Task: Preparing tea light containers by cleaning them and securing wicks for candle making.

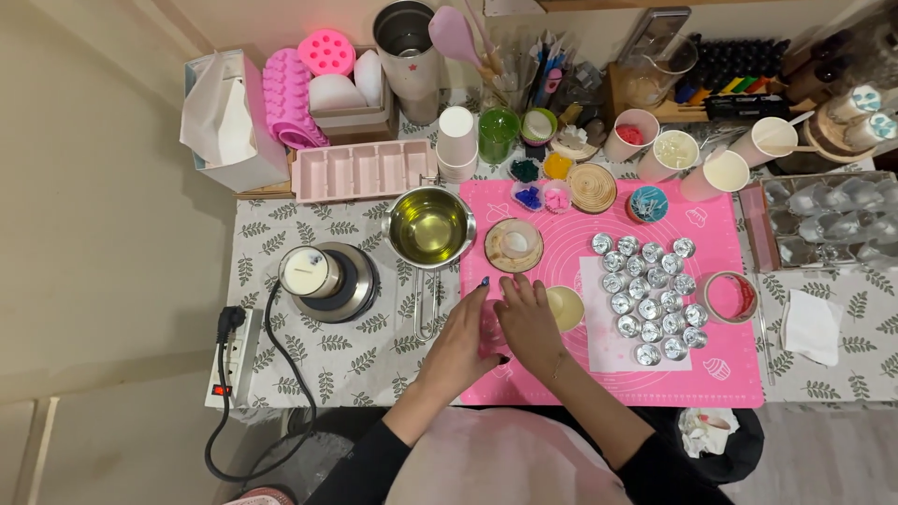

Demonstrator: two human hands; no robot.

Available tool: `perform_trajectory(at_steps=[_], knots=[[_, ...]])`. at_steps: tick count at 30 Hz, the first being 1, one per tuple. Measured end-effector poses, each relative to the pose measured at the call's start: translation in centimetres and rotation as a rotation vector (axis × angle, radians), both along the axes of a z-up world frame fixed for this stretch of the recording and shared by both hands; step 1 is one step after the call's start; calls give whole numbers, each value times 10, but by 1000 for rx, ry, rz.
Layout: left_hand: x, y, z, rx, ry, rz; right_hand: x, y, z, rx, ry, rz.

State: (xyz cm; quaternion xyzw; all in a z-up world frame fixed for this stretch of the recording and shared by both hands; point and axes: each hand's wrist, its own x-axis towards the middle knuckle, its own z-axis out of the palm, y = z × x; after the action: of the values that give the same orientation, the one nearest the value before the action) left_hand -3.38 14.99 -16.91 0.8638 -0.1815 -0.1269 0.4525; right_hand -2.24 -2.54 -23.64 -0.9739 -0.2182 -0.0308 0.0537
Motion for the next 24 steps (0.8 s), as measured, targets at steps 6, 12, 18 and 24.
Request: perform_trajectory(at_steps=[6,12,18,24], knots=[[-6,10,10,-13,13,28,3,4,9,-67,5,44],[-15,18,13,-49,46,53,9,7,10,-149,161,-1],[-17,19,27,-43,-126,136,7,2,21,-29,90,15],[-13,16,44,-117,74,268,-12,-8,140,403,122,-252]])
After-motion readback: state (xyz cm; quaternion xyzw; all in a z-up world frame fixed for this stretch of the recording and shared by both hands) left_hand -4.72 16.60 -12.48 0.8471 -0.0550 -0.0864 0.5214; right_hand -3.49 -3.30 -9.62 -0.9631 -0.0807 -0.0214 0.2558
